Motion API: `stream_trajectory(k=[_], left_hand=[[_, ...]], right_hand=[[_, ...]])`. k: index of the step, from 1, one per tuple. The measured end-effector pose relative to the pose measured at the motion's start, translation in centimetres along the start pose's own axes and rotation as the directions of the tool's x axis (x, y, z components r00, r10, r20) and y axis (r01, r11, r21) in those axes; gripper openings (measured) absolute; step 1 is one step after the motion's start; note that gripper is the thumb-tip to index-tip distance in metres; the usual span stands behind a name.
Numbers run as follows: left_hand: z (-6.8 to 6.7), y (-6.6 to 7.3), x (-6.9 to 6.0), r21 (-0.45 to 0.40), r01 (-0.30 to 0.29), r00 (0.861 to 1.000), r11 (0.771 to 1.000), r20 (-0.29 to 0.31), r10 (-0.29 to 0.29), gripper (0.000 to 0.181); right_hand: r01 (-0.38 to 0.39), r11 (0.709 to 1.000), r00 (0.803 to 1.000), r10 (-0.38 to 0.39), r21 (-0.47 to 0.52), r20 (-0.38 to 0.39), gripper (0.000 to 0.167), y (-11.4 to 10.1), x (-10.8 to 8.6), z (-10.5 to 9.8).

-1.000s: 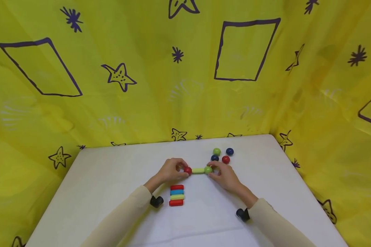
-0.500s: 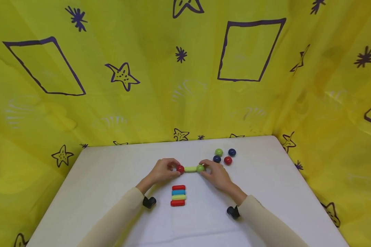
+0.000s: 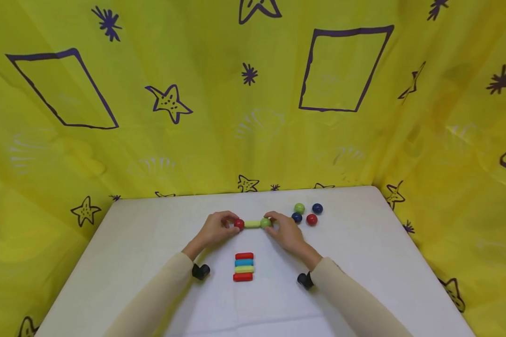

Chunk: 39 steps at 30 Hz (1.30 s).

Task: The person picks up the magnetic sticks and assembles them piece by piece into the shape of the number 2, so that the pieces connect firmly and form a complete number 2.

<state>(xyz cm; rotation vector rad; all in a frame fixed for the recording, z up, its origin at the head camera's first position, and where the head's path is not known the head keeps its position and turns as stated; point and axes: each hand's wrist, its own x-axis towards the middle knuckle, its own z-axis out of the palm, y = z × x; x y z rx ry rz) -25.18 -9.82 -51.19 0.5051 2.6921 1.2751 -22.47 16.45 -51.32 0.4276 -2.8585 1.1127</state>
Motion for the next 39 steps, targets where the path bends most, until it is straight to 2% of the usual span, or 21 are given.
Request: stream_trajectory(k=[13,18,25,29,35,37,39], left_hand=[[0.7,0.2,2.1,-0.005,0.001,1.000,1.000,0.003,-0.001,0.027],[0.9,0.5,2.4,-0.003,0.009,1.000,1.000,0.010,-0.009,0.028],[0.8,0.9,2.5,0.001,0.002,1.000,1.000,0.020,-0.002,0.028],[0.8,0.9,2.6,-0.003,-0.004,0.999,1.000,0.032,0.004,0.027],[0.8,0.8,3.0,0.012,-0.024,0.999,1.000,0.038,0.023,0.025],[0.8,0.8,3.1,0.014,-0.027,0.999,1.000,0.043,0.026,0.025],[0.8,0.7,3.2,0.014,-0.027,0.999,1.000,0.047,0.026,0.025]], right_hand=[[-0.116,0.993,0.993,0.116,-0.009,-0.024,0.038,0.0,0.6,-0.1],[-0.107,0.994,0.993,0.106,-0.004,-0.056,0.037,-0.1,0.5,-0.1],[-0.067,0.998,0.995,0.066,-0.008,-0.077,0.040,-0.1,0.5,-0.4],[-0.052,0.997,0.998,0.051,-0.052,-0.031,0.049,-0.5,0.3,-1.2],[0.044,0.983,0.999,-0.039,-0.175,0.034,0.048,-1.7,0.1,-3.0],[0.090,0.980,0.994,-0.078,-0.177,0.073,0.047,-2.1,0.0,-3.6],[0.134,0.982,0.984,-0.116,-0.136,0.135,0.046,-2.5,0.0,-4.1]])
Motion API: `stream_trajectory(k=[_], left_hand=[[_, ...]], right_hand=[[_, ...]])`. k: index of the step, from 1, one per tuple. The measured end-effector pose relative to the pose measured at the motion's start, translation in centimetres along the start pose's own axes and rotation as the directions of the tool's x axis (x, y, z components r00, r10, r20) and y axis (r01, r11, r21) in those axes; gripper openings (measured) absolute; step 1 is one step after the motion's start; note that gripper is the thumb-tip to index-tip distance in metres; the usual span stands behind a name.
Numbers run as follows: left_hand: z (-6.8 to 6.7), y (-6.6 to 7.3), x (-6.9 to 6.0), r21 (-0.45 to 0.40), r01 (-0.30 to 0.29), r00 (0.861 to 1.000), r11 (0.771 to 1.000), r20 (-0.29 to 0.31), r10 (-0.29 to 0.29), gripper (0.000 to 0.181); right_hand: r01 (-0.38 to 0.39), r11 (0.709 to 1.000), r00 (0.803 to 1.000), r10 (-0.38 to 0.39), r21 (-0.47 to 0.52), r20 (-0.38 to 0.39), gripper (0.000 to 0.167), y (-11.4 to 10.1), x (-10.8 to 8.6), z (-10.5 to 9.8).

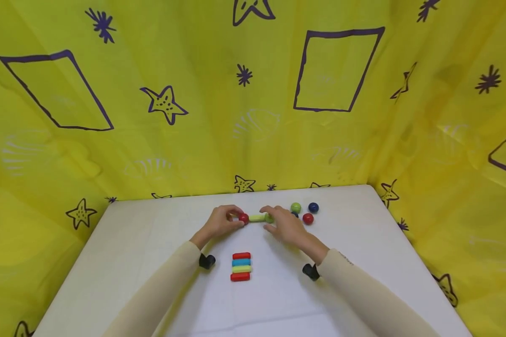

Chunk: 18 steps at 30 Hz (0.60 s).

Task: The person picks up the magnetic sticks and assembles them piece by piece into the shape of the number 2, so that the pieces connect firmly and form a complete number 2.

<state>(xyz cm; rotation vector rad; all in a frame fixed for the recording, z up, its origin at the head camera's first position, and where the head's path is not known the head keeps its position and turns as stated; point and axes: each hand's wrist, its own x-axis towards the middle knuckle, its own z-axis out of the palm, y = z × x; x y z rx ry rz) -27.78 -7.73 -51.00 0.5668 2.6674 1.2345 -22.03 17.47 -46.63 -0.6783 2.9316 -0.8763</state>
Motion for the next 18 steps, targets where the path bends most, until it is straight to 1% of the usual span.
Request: stream_trajectory(k=[1,3,6,9,11,16,18], left_hand=[[0.0,0.0,0.0,0.001,-0.002,1.000,1.000,0.001,0.002,0.025],[0.0,0.1,0.1,0.001,-0.002,1.000,1.000,0.005,0.002,0.025],[-0.1,0.1,0.0,0.003,-0.014,1.000,1.000,0.005,0.014,0.024],[-0.2,0.0,0.0,0.006,-0.029,1.000,1.000,0.004,0.029,0.023],[-0.2,-0.1,0.0,0.010,-0.044,0.999,0.999,0.001,0.044,0.022],[-0.3,-0.1,0.1,0.012,-0.060,0.998,0.998,0.006,0.060,0.021],[-0.3,0.0,0.2,0.011,-0.067,0.998,0.998,0.006,0.067,0.020]], right_hand=[[0.025,0.999,0.999,-0.026,0.024,0.034,0.045,-0.1,0.0,-0.3],[0.076,0.994,0.991,-0.084,0.080,0.103,0.044,-0.2,0.1,-0.6],[0.120,0.980,0.967,-0.152,0.160,0.207,0.043,-0.5,0.5,-0.6],[0.137,0.971,0.940,-0.190,0.198,0.283,0.041,-0.9,1.0,-0.3],[0.135,0.965,0.922,-0.205,0.224,0.329,0.039,-1.2,1.2,0.0],[0.140,0.946,0.875,-0.257,0.293,0.410,0.033,-2.1,1.7,1.1],[0.151,0.942,0.859,-0.276,0.301,0.431,0.031,-2.4,1.8,1.6]])
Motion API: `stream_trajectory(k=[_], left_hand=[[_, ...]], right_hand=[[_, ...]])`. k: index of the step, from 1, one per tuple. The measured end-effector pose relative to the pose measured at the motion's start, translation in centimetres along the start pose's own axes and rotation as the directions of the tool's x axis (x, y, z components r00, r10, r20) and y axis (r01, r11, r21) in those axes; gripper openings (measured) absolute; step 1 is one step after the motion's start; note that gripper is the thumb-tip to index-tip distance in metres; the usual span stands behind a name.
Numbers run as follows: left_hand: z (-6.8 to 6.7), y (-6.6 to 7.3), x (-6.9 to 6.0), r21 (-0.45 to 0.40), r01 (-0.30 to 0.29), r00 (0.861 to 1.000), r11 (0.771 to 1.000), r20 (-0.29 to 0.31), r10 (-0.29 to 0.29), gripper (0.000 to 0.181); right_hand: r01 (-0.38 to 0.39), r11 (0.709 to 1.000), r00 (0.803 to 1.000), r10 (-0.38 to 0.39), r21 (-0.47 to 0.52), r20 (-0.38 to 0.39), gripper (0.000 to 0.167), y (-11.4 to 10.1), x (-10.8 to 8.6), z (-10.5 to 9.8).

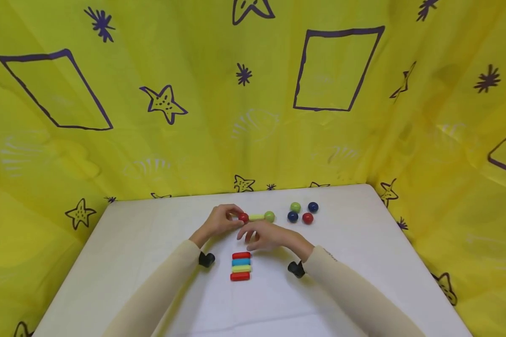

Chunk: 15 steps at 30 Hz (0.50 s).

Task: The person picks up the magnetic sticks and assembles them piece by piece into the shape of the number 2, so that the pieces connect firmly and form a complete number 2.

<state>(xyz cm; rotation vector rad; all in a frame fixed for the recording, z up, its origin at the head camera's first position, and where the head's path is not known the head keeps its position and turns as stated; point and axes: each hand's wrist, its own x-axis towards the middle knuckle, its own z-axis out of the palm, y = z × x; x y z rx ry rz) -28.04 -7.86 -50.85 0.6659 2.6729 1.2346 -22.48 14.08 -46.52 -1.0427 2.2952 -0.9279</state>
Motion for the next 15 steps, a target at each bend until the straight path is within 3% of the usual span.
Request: stream_trajectory(k=[8,15], left_hand=[[-0.1,0.1,0.0,-0.015,0.006,1.000,1.000,-0.007,-0.006,0.020],[0.0,-0.1,0.0,-0.021,0.019,1.000,1.000,0.001,-0.019,0.020]], right_hand=[[0.011,1.000,0.993,-0.010,-0.007,0.118,0.033,-0.6,1.3,0.9],[0.012,0.999,0.989,-0.005,-0.046,0.146,0.035,-0.7,1.9,1.4]])
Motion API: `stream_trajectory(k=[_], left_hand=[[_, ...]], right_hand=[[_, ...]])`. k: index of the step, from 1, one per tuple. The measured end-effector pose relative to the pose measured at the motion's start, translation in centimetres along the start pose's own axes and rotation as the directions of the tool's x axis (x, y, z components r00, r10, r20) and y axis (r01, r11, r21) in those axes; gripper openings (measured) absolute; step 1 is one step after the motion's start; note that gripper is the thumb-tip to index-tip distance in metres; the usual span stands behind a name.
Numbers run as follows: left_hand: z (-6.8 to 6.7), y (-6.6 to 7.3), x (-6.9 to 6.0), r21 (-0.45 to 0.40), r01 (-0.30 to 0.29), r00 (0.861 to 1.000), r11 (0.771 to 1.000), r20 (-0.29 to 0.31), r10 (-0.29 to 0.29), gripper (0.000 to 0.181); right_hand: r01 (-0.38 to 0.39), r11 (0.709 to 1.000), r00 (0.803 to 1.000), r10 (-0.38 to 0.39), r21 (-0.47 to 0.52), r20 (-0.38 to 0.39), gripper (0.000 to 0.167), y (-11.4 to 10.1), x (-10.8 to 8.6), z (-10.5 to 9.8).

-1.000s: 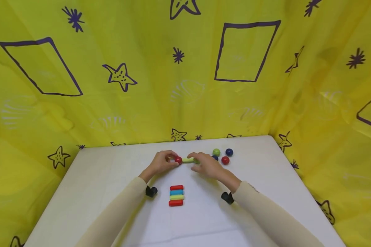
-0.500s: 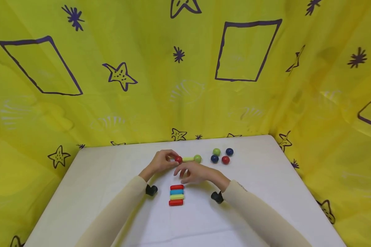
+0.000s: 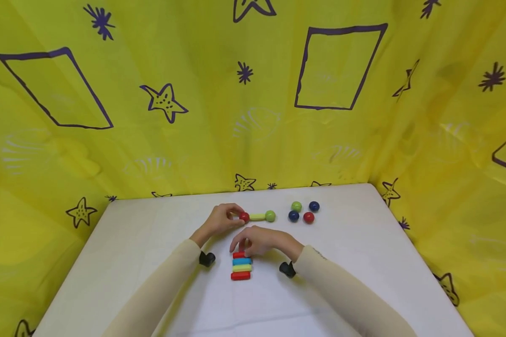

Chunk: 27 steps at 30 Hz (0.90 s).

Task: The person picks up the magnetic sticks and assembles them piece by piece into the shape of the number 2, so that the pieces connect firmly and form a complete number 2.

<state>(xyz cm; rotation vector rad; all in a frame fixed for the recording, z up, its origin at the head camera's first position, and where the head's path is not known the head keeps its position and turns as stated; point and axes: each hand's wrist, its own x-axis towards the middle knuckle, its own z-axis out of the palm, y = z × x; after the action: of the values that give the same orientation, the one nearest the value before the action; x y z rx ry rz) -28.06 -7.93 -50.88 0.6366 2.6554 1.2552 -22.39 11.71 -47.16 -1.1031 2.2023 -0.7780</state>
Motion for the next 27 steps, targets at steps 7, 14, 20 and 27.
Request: stream_trajectory(k=[7,14,20,27], left_hand=[[0.0,0.0,0.0,-0.003,-0.013,1.000,1.000,-0.003,0.013,0.021],[0.0,-0.1,0.1,0.004,-0.004,1.000,1.000,0.002,0.004,0.021],[-0.1,0.1,0.0,0.007,-0.010,1.000,1.000,0.003,0.010,0.021],[0.0,0.1,0.0,0.018,-0.020,1.000,1.000,-0.003,0.020,0.019]], right_hand=[[0.019,0.999,1.000,-0.019,-0.037,0.016,0.038,-0.2,0.0,0.1],[-0.010,0.998,1.000,0.010,-0.056,0.014,0.034,-0.4,-0.2,0.1],[-0.030,0.999,0.999,0.028,-0.042,-0.043,0.030,-0.1,-0.4,0.3],[-0.047,0.999,0.986,0.047,0.007,-0.162,0.028,0.6,-1.4,0.5]])
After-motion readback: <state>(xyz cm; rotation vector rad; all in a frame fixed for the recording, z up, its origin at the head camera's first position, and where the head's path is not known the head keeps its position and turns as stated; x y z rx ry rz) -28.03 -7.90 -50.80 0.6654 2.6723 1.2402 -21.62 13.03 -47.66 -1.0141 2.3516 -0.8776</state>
